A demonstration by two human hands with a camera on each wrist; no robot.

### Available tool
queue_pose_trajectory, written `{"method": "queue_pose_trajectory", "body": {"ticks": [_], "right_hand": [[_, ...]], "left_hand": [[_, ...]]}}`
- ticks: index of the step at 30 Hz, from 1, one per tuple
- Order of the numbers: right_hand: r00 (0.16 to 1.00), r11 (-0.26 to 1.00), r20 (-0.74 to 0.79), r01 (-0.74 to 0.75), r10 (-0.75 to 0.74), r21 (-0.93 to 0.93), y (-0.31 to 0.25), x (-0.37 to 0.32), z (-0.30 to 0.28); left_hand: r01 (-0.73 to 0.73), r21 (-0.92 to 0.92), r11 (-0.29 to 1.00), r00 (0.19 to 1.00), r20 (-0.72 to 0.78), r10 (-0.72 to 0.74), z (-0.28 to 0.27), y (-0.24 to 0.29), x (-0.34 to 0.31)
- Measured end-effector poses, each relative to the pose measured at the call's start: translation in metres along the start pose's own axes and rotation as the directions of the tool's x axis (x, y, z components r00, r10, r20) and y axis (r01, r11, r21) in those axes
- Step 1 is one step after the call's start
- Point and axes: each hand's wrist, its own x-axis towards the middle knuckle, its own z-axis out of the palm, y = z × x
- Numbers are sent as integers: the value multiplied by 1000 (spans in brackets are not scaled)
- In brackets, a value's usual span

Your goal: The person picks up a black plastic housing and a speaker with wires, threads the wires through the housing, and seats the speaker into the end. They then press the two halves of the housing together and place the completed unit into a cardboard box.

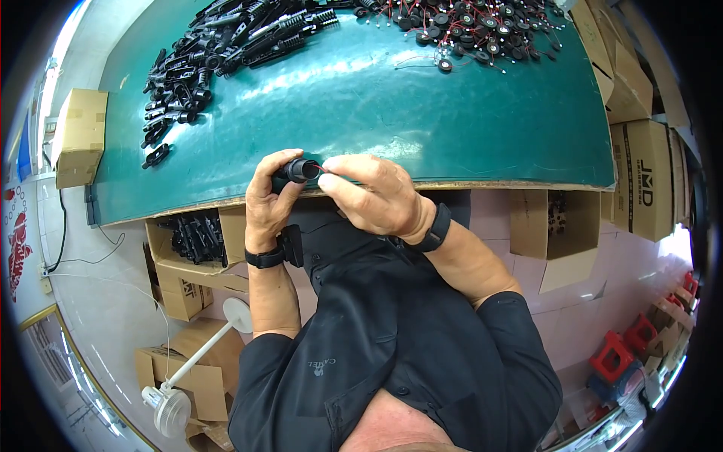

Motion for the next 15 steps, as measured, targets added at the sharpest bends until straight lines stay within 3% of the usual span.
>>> {"method": "queue_pose_trajectory", "body": {"ticks": [3, 6, 9, 10, 13, 15], "right_hand": [[998, 998, 14, -66, 66, -3, 2, 3, -1], [989, 989, 12, -144, 144, 26, 5, 7, -1], [925, 927, 102, -373, 366, 50, 5, 7, -9], [927, 929, 111, -366, 359, 51, 5, 7, -11], [827, 824, 225, -550, 515, 134, 7, 7, -17], [820, 822, 262, -553, 509, 134, 11, 8, -19]], "left_hand": [[0, -13, 1000, 1000, -7, 0, 1, 3, 2], [-18, 116, 993, 999, 51, 12, -1, 10, 6], [-41, 131, 991, 998, 54, 34, -1, 14, 9], [-53, 137, 989, 997, 61, 45, -1, 15, 9], [-48, 160, 986, 997, 59, 39, -1, 22, 11], [-46, 173, 984, 998, 56, 37, -1, 24, 11]]}}
